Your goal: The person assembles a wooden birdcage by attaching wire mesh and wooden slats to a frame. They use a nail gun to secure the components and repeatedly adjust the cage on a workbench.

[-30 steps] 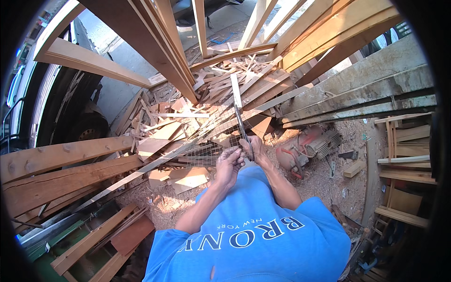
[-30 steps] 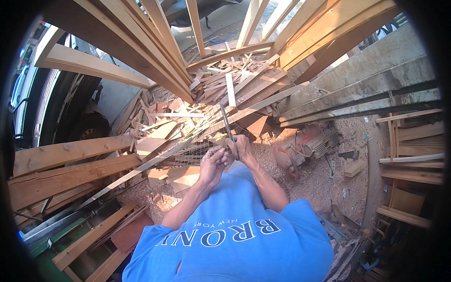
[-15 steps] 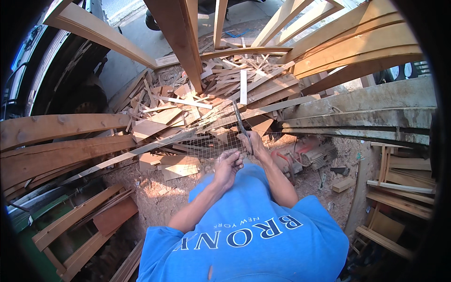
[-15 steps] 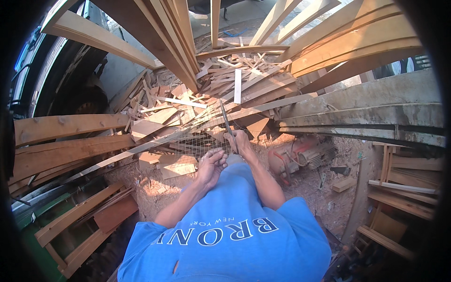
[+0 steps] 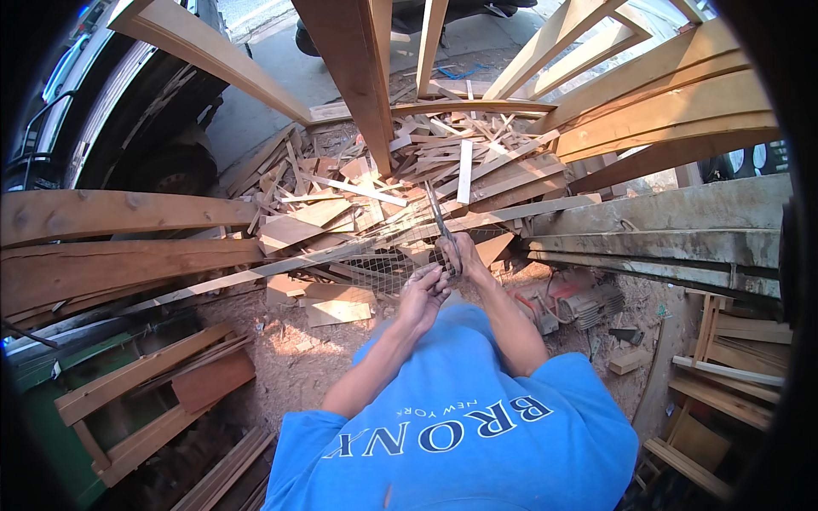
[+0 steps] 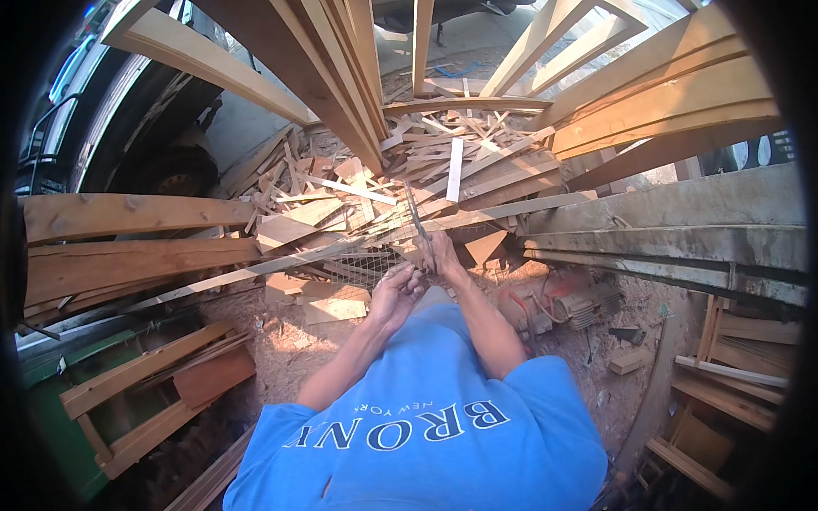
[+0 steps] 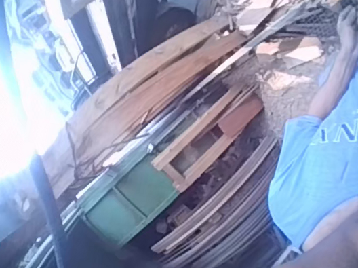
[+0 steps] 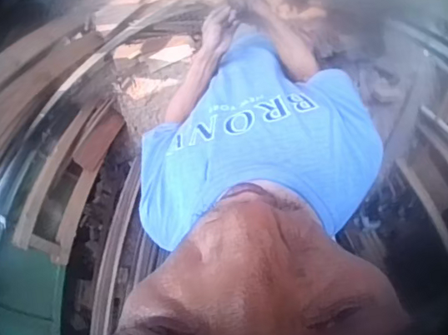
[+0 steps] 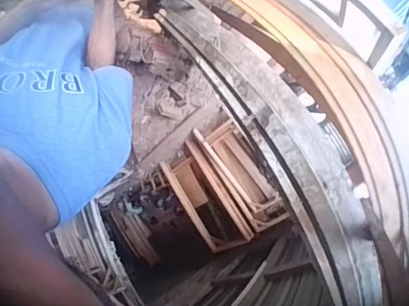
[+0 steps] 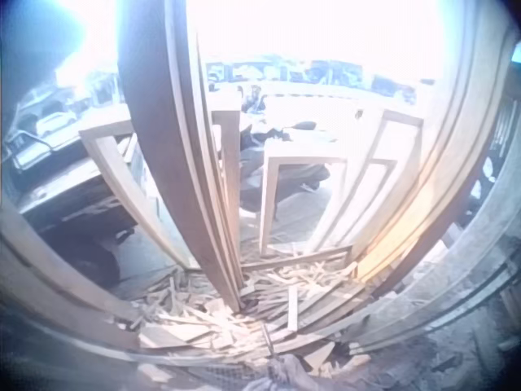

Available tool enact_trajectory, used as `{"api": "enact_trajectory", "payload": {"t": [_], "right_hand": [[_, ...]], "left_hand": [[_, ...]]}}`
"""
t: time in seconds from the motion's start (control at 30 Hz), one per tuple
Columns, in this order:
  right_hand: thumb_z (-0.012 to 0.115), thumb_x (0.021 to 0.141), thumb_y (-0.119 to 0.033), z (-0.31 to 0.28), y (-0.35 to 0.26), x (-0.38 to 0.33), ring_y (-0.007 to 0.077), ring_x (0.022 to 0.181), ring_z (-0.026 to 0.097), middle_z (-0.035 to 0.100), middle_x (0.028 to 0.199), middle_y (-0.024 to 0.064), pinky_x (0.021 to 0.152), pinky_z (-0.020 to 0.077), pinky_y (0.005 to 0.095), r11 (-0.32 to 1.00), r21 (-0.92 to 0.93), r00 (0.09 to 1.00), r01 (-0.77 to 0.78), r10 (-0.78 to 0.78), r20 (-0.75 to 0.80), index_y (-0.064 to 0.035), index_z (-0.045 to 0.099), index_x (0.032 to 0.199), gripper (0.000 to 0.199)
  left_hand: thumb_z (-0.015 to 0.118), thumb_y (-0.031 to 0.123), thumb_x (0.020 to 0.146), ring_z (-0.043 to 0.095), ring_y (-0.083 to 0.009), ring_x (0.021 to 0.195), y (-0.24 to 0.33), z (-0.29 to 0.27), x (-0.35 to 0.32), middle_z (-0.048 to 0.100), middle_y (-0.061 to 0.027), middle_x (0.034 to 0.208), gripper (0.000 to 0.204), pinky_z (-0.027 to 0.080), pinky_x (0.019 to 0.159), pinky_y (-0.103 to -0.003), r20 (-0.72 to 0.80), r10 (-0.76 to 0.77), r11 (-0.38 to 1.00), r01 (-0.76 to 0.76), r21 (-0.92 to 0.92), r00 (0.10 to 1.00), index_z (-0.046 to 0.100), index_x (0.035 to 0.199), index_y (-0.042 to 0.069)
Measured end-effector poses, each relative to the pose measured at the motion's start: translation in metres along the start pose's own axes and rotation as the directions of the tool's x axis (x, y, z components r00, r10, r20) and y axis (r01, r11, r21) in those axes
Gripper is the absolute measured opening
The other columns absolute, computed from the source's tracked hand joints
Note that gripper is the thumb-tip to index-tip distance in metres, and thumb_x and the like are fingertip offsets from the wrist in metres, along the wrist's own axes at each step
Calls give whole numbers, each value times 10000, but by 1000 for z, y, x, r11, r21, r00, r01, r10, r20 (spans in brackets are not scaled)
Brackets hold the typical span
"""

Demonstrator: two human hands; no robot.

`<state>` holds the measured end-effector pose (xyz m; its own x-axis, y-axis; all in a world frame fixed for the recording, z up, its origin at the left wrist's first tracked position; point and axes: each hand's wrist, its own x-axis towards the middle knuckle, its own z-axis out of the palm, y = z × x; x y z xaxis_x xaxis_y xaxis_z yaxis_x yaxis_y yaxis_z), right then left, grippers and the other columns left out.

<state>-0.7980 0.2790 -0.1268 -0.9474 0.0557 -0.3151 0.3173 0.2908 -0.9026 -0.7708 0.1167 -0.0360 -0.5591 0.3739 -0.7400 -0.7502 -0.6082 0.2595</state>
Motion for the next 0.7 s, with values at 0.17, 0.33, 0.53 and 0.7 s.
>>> {"api": "enact_trajectory", "payload": {"t": [0.17,0.33,0.53,0.7], "right_hand": [[550,927,-338,7,0,17,136,487,462,464,514,40,475,387,360,996,-32,996,-86,86,10,-29,496,615,442],[600,903,-357,15,5,21,224,528,538,524,549,163,564,442,431,991,-108,996,-77,71,-59,25,571,659,454],[626,863,-316,8,36,55,251,554,586,537,548,159,593,475,435,972,-209,994,-108,99,-52,23,587,646,405],[700,780,-342,-37,74,77,227,563,616,586,596,117,590,499,374,845,-490,965,-216,109,-238,1,592,688,371]], "left_hand": [[537,48,990,576,-103,723,7,-4,13,589,-30,823,103,510,653,-237,18,-8,995,10,-98,1000,555,1088,20],[573,51,972,580,-117,710,13,-10,29,624,-63,849,101,513,654,-248,-16,-91,960,83,-268,996,576,1043,-21],[594,60,967,620,-128,730,12,-15,48,647,-78,846,116,528,654,-276,16,-120,970,121,-211,993,591,1062,-7],[646,74,942,606,-103,680,17,-29,37,646,-32,808,100,520,615,-254,-67,131,980,-119,158,989,609,1034,64]]}}
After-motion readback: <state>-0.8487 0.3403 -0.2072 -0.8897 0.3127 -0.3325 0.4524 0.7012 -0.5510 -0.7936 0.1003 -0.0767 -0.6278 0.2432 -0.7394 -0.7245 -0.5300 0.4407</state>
